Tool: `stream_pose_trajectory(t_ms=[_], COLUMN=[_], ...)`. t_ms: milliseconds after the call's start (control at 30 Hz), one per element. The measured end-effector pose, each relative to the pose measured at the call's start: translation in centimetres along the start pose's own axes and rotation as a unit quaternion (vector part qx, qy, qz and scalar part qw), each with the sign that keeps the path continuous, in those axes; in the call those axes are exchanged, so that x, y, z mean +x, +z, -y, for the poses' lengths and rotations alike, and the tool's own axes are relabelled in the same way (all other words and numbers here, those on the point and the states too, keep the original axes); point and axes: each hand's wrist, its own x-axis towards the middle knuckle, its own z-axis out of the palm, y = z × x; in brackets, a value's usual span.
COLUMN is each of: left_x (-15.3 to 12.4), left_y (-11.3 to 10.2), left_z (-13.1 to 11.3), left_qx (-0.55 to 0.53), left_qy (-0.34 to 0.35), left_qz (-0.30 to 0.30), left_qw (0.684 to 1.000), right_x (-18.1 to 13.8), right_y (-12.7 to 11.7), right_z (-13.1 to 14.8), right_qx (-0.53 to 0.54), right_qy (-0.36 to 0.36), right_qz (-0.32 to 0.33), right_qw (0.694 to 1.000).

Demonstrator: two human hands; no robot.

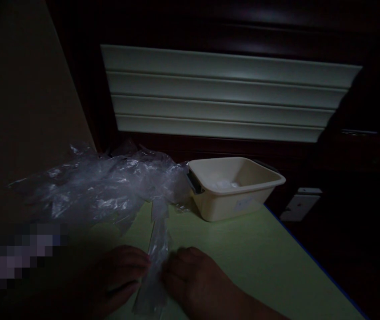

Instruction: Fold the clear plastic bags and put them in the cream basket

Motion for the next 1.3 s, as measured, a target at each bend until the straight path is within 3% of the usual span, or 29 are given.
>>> stream_pose_trajectory(t_ms=[200,367,533,667,867,1033,1133,1300], left_x=[-0.3,0.4,0.5,0.4,0.3,-0.1,-0.2,0.1], left_y=[0.5,0.8,0.1,0.1,0.7,0.2,0.1,0.4], left_z=[0.7,0.9,0.1,0.1,0.1,-0.2,-0.1,0.2], left_qx=[-0.116,-0.066,-0.021,-0.026,-0.049,-0.039,-0.047,-0.092], left_qy=[-0.009,0.008,-0.017,0.001,0.008,-0.039,-0.049,-0.033], left_qz=[-0.064,-0.038,-0.030,0.009,-0.057,0.023,0.036,-0.053], left_qw=[0.991,0.997,0.999,1.000,0.997,0.998,0.997,0.994], right_x=[0.4,0.5,0.4,0.4,0.5,0.6,0.7,0.9], right_y=[-0.9,-1.1,-0.6,-0.4,-0.8,-0.9,-0.6,0.0], right_z=[0.3,0.6,0.7,0.7,0.9,1.0,0.9,0.8], right_qx=[0.181,0.212,0.206,0.200,0.217,0.232,0.252,0.278], right_qy=[0.125,0.123,0.134,0.138,0.134,0.135,0.147,0.186], right_qz=[-0.006,-0.025,-0.011,0.012,-0.002,-0.013,-0.030,-0.063], right_qw=[0.975,0.969,0.969,0.970,0.967,0.963,0.956,0.940])
